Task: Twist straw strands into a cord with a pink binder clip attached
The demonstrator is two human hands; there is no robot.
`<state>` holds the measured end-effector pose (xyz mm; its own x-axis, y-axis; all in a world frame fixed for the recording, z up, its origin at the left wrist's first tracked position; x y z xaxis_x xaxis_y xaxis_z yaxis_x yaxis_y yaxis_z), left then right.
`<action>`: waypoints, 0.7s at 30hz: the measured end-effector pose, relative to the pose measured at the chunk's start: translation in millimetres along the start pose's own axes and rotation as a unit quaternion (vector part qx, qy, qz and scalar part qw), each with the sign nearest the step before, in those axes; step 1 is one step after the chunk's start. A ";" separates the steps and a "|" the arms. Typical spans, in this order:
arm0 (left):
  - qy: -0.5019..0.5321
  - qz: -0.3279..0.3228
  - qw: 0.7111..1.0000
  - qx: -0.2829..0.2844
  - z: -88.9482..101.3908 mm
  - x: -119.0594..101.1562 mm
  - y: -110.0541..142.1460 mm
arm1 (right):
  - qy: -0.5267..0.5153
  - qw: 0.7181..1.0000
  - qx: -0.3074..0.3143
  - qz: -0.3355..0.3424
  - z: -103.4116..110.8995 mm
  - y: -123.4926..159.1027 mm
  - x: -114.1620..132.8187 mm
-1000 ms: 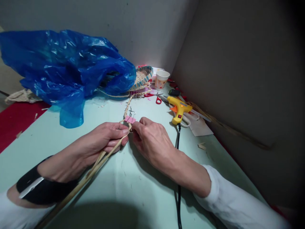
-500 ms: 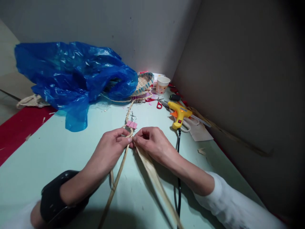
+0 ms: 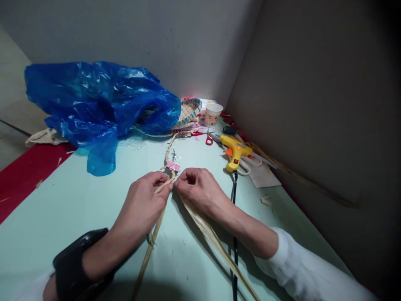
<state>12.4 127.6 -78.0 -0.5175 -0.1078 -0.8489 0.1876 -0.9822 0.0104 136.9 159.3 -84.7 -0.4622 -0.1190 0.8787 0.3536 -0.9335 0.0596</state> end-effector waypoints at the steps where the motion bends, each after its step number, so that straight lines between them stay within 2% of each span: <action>1: -0.006 0.005 1.000 0.004 -1.0 0.9 -0.1 | -0.001 1.000 0.001 -0.003 -0.4 -0.2 -0.8; 5: -0.052 0.029 0.998 0.019 -3.0 6.0 -1.3 | 0.009 1.000 -0.004 -0.006 -0.4 0.2 -1.8; 9: -0.070 0.039 0.997 0.014 -1.7 7.7 -1.5 | 0.046 0.998 -0.036 0.001 2.1 2.6 -0.3; 15: 0.020 0.108 0.994 0.029 -8.9 20.1 3.8 | 0.094 0.993 -0.068 0.012 2.0 7.4 2.7; 21: 0.089 0.095 0.991 0.029 -9.1 18.0 3.2 | 0.115 0.992 -0.054 0.020 2.2 13.8 10.7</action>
<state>11.3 123.9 -98.1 -0.3215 -0.2674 -0.9084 0.2165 -0.9546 0.2044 138.6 145.8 -73.5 -0.6281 -0.2186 0.7468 0.2918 -0.9559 -0.0344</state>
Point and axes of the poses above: each hand's wrist, its own y-axis away from the middle knuckle, its own z-axis out of the back of the hand, x = y × z, the point moved 10 cm from there along -y, towards the middle knuckle, and after that the axes turned 2 degrees about -x, right-handed, at the moved point
